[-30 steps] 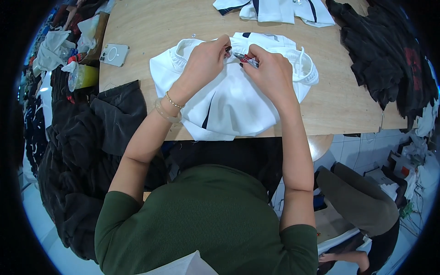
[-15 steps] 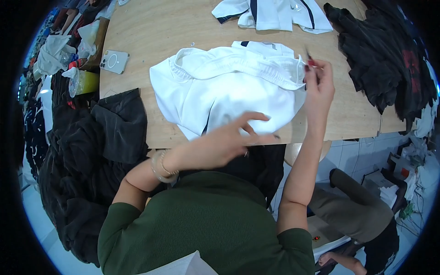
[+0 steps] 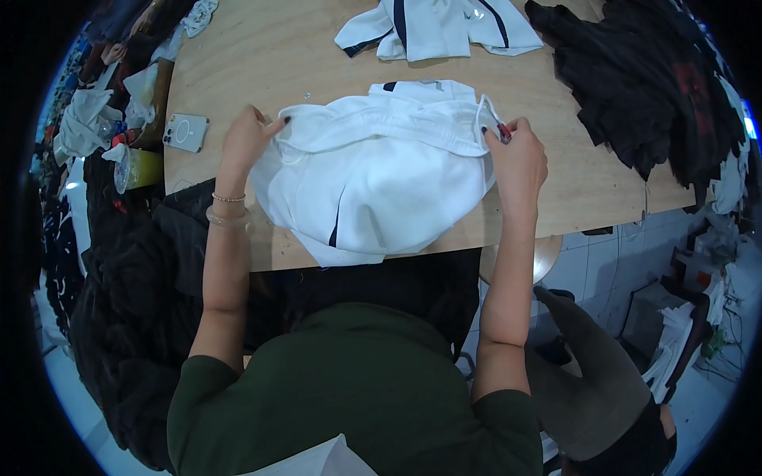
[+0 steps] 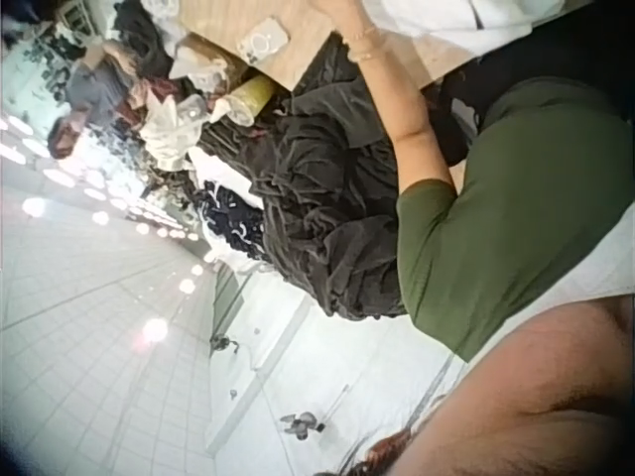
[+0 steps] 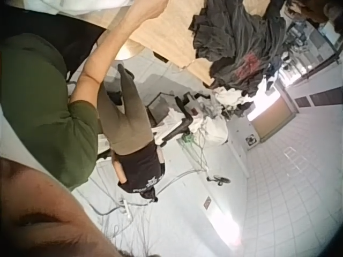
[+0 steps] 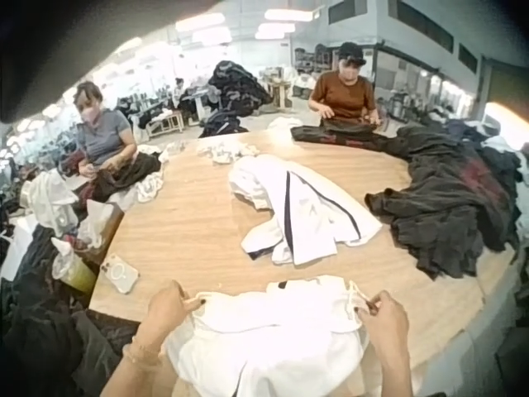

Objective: The person is using small thread snips to trim excess threads from the waistband and seams of a white garment at a textile workshop workbench.

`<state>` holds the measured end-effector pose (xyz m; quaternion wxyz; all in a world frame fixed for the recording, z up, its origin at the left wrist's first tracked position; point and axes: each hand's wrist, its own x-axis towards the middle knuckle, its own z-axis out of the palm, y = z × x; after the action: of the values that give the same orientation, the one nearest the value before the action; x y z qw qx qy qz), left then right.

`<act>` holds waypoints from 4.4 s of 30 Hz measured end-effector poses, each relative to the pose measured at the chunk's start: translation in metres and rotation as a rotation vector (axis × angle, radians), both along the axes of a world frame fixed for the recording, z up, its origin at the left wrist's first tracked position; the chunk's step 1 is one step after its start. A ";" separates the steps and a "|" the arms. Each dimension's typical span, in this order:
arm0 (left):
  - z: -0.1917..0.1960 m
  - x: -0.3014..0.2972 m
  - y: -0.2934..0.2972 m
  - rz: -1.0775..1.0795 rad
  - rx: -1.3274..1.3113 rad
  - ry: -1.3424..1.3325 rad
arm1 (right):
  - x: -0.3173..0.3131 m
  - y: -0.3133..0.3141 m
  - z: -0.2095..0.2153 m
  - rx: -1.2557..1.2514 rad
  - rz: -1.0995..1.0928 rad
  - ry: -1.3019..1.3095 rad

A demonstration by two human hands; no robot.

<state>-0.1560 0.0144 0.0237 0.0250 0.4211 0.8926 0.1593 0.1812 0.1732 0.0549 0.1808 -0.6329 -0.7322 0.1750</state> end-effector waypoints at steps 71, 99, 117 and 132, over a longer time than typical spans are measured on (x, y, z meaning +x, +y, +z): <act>0.027 0.166 0.045 -0.792 0.298 -1.596 | 0.072 0.012 -0.063 -0.734 -0.411 1.971; 0.015 0.186 0.092 -0.660 0.444 -0.577 | 0.068 -0.024 -0.013 -0.260 -0.242 1.305; 0.018 0.188 0.096 -0.635 0.529 -0.698 | 0.024 -0.044 -0.004 0.362 0.315 0.244; 0.025 0.187 0.086 -0.556 0.612 -0.794 | 0.027 -0.041 -0.003 0.262 0.241 0.363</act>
<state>0.0310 0.1002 0.0490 0.2762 0.5360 0.5836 0.5439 0.2080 0.1317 0.0516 0.3675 -0.4705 -0.7744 0.2096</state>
